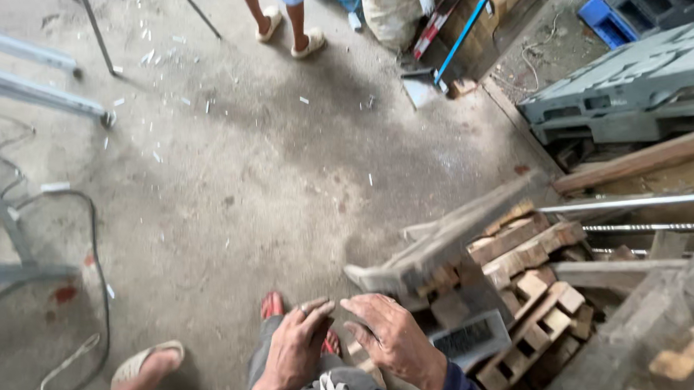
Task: The person uses an angle grinder to smooth the edges of a wooden plank resting on a workbench. After grinding, they pick up the plank, place it on a pile of other wood pieces, and then handle a small metal object.
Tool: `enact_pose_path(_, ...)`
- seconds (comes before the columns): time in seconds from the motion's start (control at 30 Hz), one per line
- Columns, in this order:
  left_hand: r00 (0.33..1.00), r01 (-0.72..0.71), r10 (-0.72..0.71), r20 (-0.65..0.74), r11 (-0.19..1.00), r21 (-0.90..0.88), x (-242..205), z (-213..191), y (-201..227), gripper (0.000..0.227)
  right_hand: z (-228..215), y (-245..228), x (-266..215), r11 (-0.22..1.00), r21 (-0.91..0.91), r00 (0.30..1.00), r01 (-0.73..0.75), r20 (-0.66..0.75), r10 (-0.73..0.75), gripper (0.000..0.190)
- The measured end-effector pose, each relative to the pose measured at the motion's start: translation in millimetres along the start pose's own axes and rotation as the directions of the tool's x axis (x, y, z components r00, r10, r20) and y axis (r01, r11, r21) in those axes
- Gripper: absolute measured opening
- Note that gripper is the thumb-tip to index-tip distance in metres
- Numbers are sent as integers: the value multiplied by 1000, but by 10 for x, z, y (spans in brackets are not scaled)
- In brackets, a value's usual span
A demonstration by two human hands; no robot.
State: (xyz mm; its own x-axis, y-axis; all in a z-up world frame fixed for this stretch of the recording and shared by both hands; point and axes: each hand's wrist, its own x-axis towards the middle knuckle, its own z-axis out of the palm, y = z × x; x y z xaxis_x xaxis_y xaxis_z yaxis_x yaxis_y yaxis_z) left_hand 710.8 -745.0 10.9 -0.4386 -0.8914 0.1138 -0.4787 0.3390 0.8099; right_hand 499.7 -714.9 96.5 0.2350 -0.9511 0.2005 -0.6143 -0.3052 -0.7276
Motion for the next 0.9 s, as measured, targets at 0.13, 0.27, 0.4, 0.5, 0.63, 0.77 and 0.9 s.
enact_pose_path(0.13, 962, 231, -215, 166, 969, -87, 848, -65, -493, 25, -258, 445, 887, 999, -51, 1000, 6, 17, -5, 32)
enact_pose_path(0.27, 971, 13, 18, 240, 992, -127, 2214, -419, -891, 26, -460, 942, 1708, 973, -134, 968, -190, 140, 209, 33)
enact_pose_path(0.4, 923, -159, 201, 327, 976, -152, 3794, -618, -922, 29, -682, 1357, 2628, 889, -120, 879, -442, 141, 456, 35)
enact_pose_path(0.5, 837, -278, 304, 455, 952, -127, 4601, -645, -786, 29, -792, 1627, 3193, 835, 47, 836, -549, 16, 549, 35)
enact_pose_path(0.63, 815, -254, 321, 483, 946, -199, 5684, -289, -801, 37, -974, 2416, 3951, 878, 85, 831, -472, -290, 475, 22)
enact_pose_path(0.77, 848, -290, 343, 404, 938, -189, 6910, 256, -804, 44, -1457, 3440, 4646, 814, 159, 738, -559, -353, 576, 24)
enact_pose_path(0.9, 853, -281, 328, 407, 944, -172, 8303, 1014, -746, 47, -2170, 4710, 5267, 896, 77, 747, -436, -524, 409, 22)
